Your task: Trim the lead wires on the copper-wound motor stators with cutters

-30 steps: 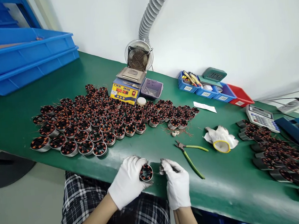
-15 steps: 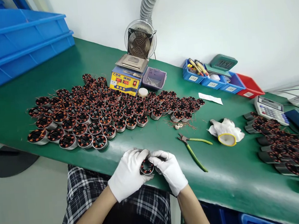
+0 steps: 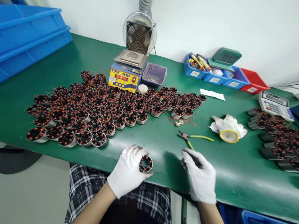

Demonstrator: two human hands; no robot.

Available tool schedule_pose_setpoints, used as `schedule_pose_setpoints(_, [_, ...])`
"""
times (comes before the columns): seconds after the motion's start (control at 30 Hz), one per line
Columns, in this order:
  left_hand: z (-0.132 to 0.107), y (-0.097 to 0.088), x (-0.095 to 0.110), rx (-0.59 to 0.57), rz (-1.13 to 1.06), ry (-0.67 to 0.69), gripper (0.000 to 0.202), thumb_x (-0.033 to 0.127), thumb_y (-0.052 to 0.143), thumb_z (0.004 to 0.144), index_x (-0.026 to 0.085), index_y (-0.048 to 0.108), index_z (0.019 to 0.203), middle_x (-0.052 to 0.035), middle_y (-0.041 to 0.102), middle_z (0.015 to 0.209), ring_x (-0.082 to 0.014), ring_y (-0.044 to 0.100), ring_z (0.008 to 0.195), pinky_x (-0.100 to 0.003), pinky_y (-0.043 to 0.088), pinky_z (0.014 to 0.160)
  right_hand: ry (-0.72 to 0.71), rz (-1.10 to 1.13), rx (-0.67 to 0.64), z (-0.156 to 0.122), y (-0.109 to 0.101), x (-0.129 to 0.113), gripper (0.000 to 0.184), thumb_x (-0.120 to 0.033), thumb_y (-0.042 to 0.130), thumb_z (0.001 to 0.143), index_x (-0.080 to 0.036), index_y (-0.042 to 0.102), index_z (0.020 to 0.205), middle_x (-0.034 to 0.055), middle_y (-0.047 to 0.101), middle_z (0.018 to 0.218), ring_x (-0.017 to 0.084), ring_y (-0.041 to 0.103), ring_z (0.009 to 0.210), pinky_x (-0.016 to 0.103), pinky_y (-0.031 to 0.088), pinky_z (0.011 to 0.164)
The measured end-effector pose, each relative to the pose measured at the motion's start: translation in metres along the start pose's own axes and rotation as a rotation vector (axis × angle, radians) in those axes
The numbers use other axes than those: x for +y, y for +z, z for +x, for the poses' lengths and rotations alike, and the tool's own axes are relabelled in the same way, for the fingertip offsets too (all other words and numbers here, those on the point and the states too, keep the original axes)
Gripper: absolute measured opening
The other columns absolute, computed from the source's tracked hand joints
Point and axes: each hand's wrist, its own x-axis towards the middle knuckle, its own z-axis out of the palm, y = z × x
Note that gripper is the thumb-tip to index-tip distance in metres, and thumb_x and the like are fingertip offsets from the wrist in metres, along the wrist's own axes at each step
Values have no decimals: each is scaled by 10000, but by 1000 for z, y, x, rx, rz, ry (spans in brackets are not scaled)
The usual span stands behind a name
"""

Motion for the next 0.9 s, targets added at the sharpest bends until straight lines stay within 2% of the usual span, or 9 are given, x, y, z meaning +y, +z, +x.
schedule_pose_setpoints(0.07, [-2, -5, 4, -21, -24, -10, 713, 401, 812, 465, 167, 436, 1023, -113, 563, 995, -305, 548, 953, -476, 446, 839, -120, -13, -98, -16, -5, -6, 254, -353, 644, 693, -191, 678, 886, 59, 693, 779, 171, 602, 595, 294, 495, 564])
schedule_pose_setpoints(0.17, [-2, -18, 15, -18, -107, 53, 1153, 603, 759, 401, 123, 197, 1286, -205, 424, 1220, -364, 434, 1134, -497, 401, 918, -376, -283, -426, -40, 2, -12, 349, -284, 561, 765, -215, 611, 1103, 85, 698, 890, 214, 648, 685, 320, 509, 617])
schedule_pose_setpoints(0.23, [2, -26, 22, -43, -130, 130, 1215, 643, 717, 453, 121, 66, 1335, -229, 347, 1293, -370, 367, 1203, -490, 362, 964, -528, -520, -554, -46, 14, -14, 454, -268, 506, 782, -173, 520, 1225, 115, 697, 861, 231, 647, 642, 319, 494, 566])
schedule_pose_setpoints(0.3, [8, -29, 24, -134, -110, 150, 1164, 625, 704, 511, 126, 53, 1337, -230, 363, 1286, -364, 394, 1184, -488, 366, 957, -598, -688, -623, -45, 25, -13, 521, -244, 464, 783, -122, 440, 1289, 114, 691, 735, 230, 622, 553, 306, 459, 504])
schedule_pose_setpoints(0.43, [16, -25, 20, -349, -74, 56, 989, 552, 689, 610, 125, 146, 1317, -206, 453, 1210, -329, 508, 1054, -465, 430, 869, -520, -792, -738, -36, 32, -9, 612, -136, 412, 743, -82, 326, 1347, 63, 644, 576, 212, 572, 470, 278, 394, 458])
schedule_pose_setpoints(0.53, [16, -20, 17, -370, -39, 11, 797, 470, 660, 692, 154, 233, 1285, -158, 490, 1163, -293, 545, 970, -438, 451, 820, -391, -722, -813, -32, 25, -5, 667, -90, 391, 710, -73, 275, 1367, 53, 636, 588, 203, 551, 465, 272, 376, 450])
schedule_pose_setpoints(0.63, [16, -18, 17, -359, 39, 31, 602, 368, 627, 759, 173, 310, 1232, -114, 513, 1104, -268, 547, 934, -409, 455, 790, -294, -572, -864, -26, 18, -4, 554, -141, 373, 771, -114, 362, 1324, 43, 637, 611, 193, 554, 492, 279, 408, 497])
schedule_pose_setpoints(0.77, [14, -15, 18, -363, 78, 69, 360, 239, 580, 800, 191, 409, 1112, -75, 519, 1068, -244, 532, 930, -388, 446, 785, -224, -369, -843, -18, 18, -4, 315, -257, 409, 823, -177, 578, 1076, 56, 669, 742, 189, 594, 622, 290, 438, 606])
schedule_pose_setpoints(0.9, [10, -13, 19, -333, 83, 76, 100, 200, 490, 842, 188, 470, 939, -52, 536, 1035, -226, 518, 885, -387, 434, 768, -87, -164, -773, -15, 22, -2, 180, -282, 471, 777, -193, 588, 674, -26, 532, 508, 118, 464, 460, 233, 373, 481])
